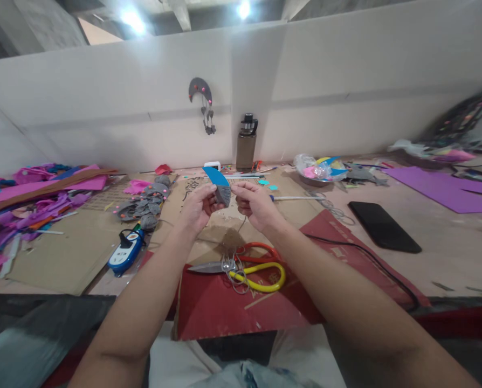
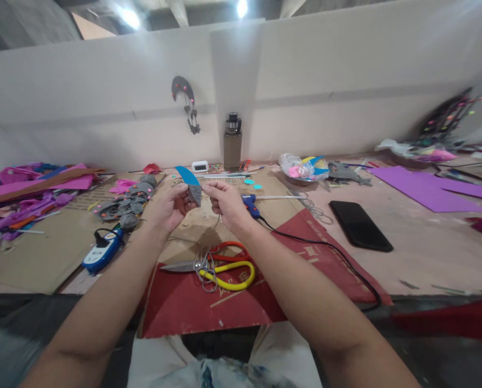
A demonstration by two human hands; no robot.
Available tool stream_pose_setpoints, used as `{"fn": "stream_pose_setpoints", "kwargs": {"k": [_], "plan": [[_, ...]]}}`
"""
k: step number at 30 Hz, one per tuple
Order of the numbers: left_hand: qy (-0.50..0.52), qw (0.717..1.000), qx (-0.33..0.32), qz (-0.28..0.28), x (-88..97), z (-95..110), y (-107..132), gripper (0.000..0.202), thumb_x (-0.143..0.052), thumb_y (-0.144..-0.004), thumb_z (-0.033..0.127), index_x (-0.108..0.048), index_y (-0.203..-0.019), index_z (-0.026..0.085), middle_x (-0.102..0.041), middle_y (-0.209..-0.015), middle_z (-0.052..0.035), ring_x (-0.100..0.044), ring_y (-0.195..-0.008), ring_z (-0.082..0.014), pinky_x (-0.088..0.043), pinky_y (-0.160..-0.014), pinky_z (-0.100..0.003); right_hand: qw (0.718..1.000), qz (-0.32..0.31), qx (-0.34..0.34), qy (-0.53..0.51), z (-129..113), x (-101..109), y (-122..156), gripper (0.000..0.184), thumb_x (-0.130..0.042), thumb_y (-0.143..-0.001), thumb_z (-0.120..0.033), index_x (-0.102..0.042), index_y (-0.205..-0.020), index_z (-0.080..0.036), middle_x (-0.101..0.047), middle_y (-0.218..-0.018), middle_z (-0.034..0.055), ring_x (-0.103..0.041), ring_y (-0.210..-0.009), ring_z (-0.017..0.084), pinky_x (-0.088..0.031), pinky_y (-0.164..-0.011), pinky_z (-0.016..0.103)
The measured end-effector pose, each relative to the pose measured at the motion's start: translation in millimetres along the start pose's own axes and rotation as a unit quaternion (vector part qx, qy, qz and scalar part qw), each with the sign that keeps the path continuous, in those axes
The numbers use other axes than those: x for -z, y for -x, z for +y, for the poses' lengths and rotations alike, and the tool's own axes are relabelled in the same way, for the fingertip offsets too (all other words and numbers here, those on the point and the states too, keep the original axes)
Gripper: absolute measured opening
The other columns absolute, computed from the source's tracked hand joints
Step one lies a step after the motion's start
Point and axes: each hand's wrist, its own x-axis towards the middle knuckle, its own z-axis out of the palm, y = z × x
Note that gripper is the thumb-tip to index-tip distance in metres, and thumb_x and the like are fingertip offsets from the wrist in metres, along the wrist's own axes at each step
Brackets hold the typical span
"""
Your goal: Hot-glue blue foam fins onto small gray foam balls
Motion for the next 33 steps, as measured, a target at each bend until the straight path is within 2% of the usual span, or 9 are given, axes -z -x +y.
{"fn": "stream_pose_setpoints", "kwargs": {"k": [9, 18, 24, 28, 33], "plan": [[0.012, 0.999, -0.001, -0.035, 2.4, -3.8, -1.5, 0.011, -0.067, -0.067, 0.018, -0.064, -0.078, 0.015, -0.07, -0.078, -0.0025, -0.064, -0.067, -0.012, -0.054, -0.064, -0.024, 0.995, -0.064, -0.056, -0.057, 1.1, 2.5, 0.6, 0.033, -0.075, -0.061, -0.033, -0.048, -0.074, -0.02, -0.018, -0.051, -0.012, -0.007, -0.044, 0.003, -0.004, -0.04, 0.018], [0.031, 0.999, -0.016, -0.022, 4.9, -6.5, -5.7, 0.009, -0.068, -0.065, 0.015, -0.061, -0.071, 0.014, -0.067, -0.07, -0.0009, -0.061, -0.06, -0.0095, -0.05, -0.055, -0.019, 0.996, -0.056, -0.057, -0.046, 4.6, 1.3, 0.5, 0.037, -0.077, -0.061, -0.035, -0.046, -0.072, -0.019, -0.021, -0.052, -0.0119, -0.008, -0.045, 0.003, -0.003, -0.04, 0.018], [0.039, 0.999, 0.036, -0.008, 0.7, -2.8, -0.3, 0.01, -0.066, -0.066, 0.017, -0.06, -0.074, 0.015, -0.065, -0.066, 0.0007, -0.058, -0.053, -0.008, -0.046, -0.044, -0.016, 0.993, -0.085, -0.065, -0.045, 3.7, 0.4, 2.7, 0.034, -0.075, -0.063, -0.035, -0.046, -0.074, -0.02, -0.015, -0.054, -0.0117, -0.005, -0.046, 0.004, -0.003, -0.042, 0.018], [0.028, 0.999, 0.036, 0.002, -0.5, -0.6, 0.8, 0.011, -0.065, -0.068, 0.018, -0.06, -0.077, 0.015, -0.066, -0.068, 0.0, -0.059, -0.054, -0.0082, -0.047, -0.044, -0.015, 0.995, -0.07, -0.065, -0.042, 1.0, 0.1, 2.8, 0.034, -0.075, -0.062, -0.035, -0.046, -0.073, -0.02, -0.015, -0.054, -0.0113, -0.006, -0.046, 0.004, -0.003, -0.041, 0.019], [0.025, 0.999, 0.029, 0.026, 1.3, -1.0, -0.3, 0.012, -0.066, -0.066, 0.018, -0.06, -0.076, 0.015, -0.066, -0.068, 0.0003, -0.059, -0.054, -0.008, -0.048, -0.045, -0.016, 0.998, -0.046, -0.033, -0.007, 2.6, 3.0, -0.6, 0.035, -0.074, -0.065, -0.041, -0.048, -0.071, -0.019, -0.019, -0.054, -0.0105, -0.01, -0.046, 0.004, -0.003, -0.042, 0.019]]}}
